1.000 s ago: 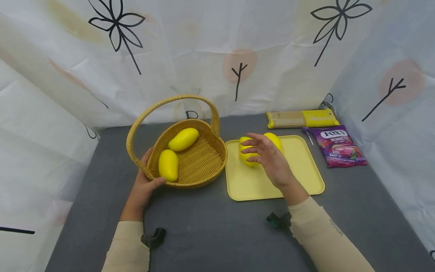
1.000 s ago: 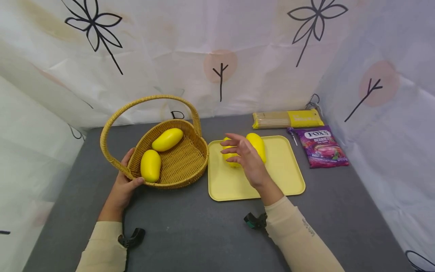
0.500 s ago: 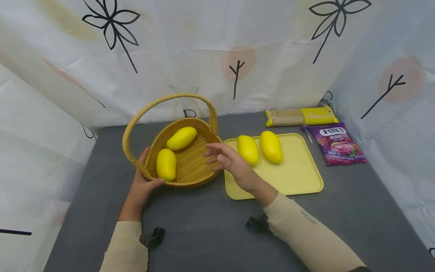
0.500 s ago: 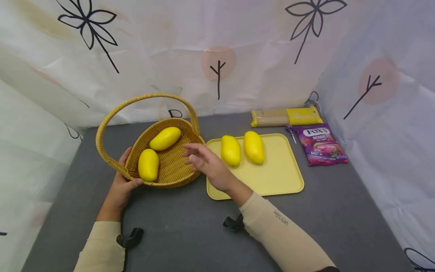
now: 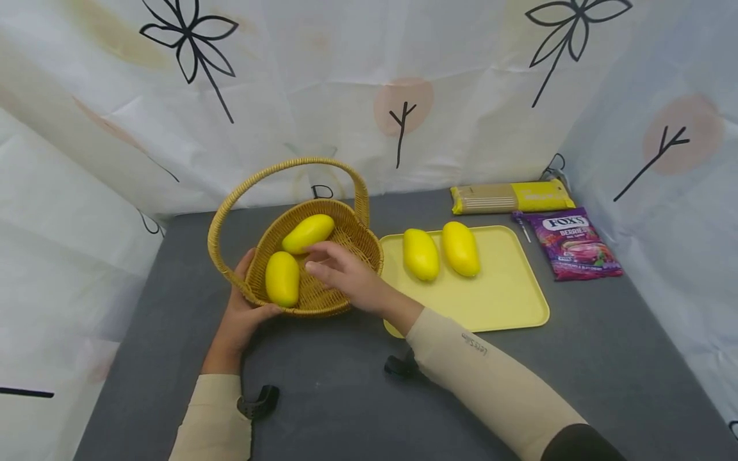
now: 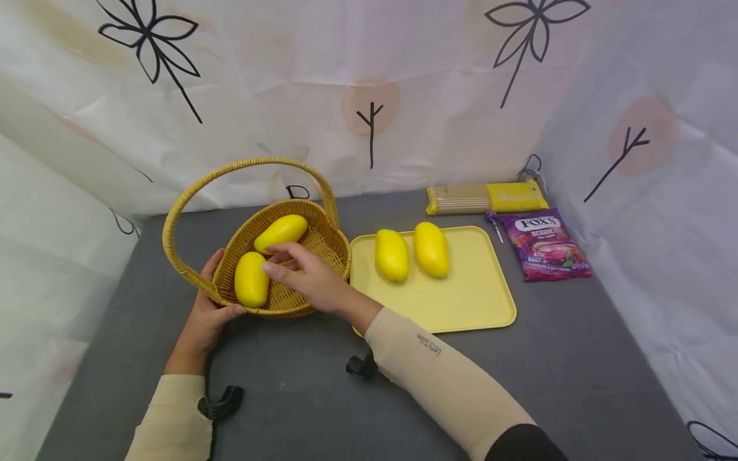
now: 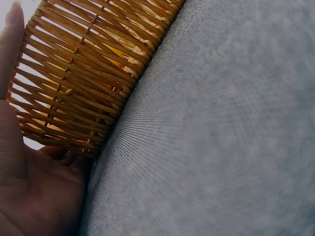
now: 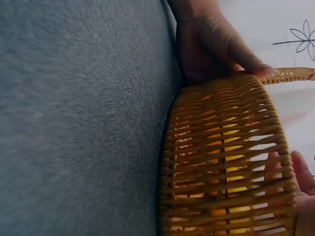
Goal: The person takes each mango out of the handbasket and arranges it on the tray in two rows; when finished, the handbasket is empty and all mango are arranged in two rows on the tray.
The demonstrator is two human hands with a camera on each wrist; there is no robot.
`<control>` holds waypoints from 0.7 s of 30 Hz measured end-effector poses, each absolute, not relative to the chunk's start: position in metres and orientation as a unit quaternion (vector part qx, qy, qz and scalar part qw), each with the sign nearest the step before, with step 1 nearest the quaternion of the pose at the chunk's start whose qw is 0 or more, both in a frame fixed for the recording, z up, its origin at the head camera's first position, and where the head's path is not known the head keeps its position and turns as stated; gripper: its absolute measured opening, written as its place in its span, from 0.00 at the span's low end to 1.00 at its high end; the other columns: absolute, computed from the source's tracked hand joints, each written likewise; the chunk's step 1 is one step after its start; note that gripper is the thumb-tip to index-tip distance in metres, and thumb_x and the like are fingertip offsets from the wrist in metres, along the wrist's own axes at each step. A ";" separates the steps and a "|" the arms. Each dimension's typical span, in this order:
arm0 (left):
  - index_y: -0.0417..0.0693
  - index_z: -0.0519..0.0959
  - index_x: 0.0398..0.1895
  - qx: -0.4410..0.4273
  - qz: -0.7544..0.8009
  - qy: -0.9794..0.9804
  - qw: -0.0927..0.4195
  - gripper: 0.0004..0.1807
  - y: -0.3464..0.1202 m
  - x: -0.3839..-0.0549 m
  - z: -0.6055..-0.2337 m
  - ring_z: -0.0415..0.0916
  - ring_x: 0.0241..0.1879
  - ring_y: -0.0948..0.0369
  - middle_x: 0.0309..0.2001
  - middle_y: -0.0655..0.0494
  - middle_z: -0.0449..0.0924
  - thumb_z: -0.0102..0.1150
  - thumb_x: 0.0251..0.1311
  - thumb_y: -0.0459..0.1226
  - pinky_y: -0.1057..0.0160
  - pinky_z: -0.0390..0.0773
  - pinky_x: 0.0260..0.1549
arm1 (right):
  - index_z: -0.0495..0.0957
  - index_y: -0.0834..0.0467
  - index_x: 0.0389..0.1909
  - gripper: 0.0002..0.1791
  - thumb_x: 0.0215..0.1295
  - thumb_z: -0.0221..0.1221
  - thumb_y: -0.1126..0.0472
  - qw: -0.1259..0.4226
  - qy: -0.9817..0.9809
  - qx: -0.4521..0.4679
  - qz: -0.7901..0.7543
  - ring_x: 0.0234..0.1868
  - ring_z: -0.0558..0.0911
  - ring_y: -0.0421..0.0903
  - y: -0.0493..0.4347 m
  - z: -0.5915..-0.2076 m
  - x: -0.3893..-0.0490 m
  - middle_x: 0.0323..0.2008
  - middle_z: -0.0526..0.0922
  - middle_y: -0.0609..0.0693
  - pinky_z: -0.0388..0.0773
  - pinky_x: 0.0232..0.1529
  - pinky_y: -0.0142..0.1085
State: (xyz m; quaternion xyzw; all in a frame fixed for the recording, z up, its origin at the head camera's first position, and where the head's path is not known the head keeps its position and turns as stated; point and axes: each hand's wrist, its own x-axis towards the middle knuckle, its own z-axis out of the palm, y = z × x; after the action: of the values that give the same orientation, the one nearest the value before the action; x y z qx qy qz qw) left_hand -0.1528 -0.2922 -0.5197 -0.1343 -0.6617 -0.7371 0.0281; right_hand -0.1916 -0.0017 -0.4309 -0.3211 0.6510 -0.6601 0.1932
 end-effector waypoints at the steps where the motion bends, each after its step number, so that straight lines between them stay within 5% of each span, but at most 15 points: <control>1: 0.54 0.47 0.91 -0.136 -0.737 -0.661 0.028 0.64 -0.292 -0.153 -0.520 0.60 0.76 0.51 0.85 0.42 0.49 0.78 0.59 0.22 0.65 0.72 0.65 | 0.65 0.62 0.81 0.35 0.84 0.55 0.45 0.190 0.659 -0.321 -0.653 0.68 0.77 0.54 -0.005 -0.432 -0.194 0.71 0.74 0.57 0.77 0.66 0.54; 6: 0.55 0.46 0.91 -0.134 -0.731 -0.668 0.026 0.64 -0.293 -0.153 -0.520 0.61 0.75 0.51 0.85 0.43 0.49 0.79 0.61 0.24 0.65 0.74 0.64 | 0.64 0.56 0.83 0.40 0.79 0.64 0.43 0.206 0.718 -0.299 -0.594 0.70 0.76 0.52 -0.023 -0.435 -0.207 0.73 0.73 0.57 0.76 0.64 0.41; 15: 0.58 0.45 0.91 -0.127 -0.725 -0.676 0.021 0.63 -0.294 -0.152 -0.519 0.59 0.76 0.52 0.86 0.46 0.47 0.78 0.64 0.27 0.66 0.73 0.64 | 0.57 0.57 0.87 0.50 0.76 0.67 0.40 0.238 0.770 -0.302 -0.509 0.72 0.74 0.48 -0.050 -0.446 -0.226 0.80 0.64 0.56 0.72 0.68 0.40; 21: 0.56 0.44 0.92 -0.141 -0.736 -0.662 0.016 0.62 -0.294 -0.152 -0.520 0.61 0.75 0.52 0.86 0.44 0.45 0.77 0.65 0.27 0.65 0.76 0.62 | 0.61 0.58 0.85 0.47 0.76 0.68 0.40 0.228 0.791 -0.375 -0.425 0.68 0.72 0.41 -0.058 -0.453 -0.232 0.75 0.71 0.50 0.68 0.67 0.35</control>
State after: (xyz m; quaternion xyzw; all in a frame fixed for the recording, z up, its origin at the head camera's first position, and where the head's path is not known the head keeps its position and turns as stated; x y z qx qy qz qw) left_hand -0.1524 -0.2942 -0.5196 -0.1407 -0.6624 -0.7357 0.0163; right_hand -0.2322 -0.0582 -0.4530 -0.3754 0.7912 -0.4253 0.2284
